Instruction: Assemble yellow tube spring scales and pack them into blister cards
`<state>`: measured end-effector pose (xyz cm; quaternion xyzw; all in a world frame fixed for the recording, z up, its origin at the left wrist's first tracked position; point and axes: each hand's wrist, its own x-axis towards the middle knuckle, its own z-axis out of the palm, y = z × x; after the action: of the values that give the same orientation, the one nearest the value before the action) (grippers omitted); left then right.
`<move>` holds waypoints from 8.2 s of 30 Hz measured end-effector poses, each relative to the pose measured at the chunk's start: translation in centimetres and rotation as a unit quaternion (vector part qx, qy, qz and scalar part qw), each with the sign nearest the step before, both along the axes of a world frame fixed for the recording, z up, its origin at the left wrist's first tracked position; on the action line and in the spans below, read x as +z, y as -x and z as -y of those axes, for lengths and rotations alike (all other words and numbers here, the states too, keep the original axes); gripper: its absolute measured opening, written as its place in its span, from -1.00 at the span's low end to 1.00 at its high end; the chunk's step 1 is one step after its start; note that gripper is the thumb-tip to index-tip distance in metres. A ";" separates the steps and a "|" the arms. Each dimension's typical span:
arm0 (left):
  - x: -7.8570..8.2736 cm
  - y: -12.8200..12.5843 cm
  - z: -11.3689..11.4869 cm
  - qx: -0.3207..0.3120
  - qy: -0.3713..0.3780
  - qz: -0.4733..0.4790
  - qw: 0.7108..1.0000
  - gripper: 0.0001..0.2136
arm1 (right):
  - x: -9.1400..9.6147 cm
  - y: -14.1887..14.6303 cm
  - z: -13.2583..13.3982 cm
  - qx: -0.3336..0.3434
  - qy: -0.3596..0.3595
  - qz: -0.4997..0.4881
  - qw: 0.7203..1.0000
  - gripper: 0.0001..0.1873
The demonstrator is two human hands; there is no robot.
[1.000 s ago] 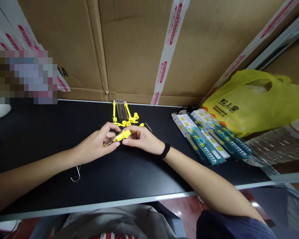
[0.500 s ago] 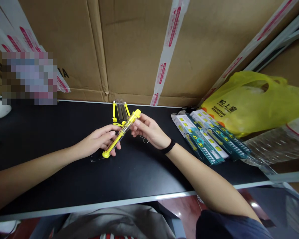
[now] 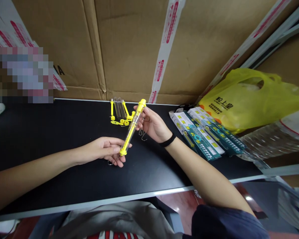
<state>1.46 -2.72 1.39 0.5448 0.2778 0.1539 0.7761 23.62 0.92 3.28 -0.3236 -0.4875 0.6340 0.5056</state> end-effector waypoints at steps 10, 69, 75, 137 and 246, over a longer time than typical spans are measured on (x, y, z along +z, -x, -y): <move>0.0 -0.2 0.4 -0.016 -0.047 -0.057 0.997 -0.64 | 0.9 -1.8 -0.6 0.015 0.009 0.037 0.999 -0.45; -0.1 1.0 -0.5 0.192 -0.586 -0.322 0.718 -0.81 | 1.1 -0.4 0.7 -0.083 -0.035 0.102 0.991 -0.47; -0.6 0.0 1.3 0.189 -0.509 -0.186 0.819 -0.59 | 1.0 -0.4 -0.1 -0.117 0.017 -0.018 0.993 -0.57; -0.1 0.4 2.1 0.186 -0.629 -0.081 0.750 -0.86 | -0.1 1.3 1.2 -0.052 0.009 0.026 0.998 -0.60; 0.1 0.6 0.5 0.168 -0.409 -0.043 0.896 -0.78 | 0.2 1.7 4.1 -0.049 -0.416 0.679 0.603 -0.59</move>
<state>0.82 -3.17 1.50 0.7652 0.3114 0.3586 0.4347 21.97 -3.18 3.52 -0.4391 -0.8852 -0.0649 0.1394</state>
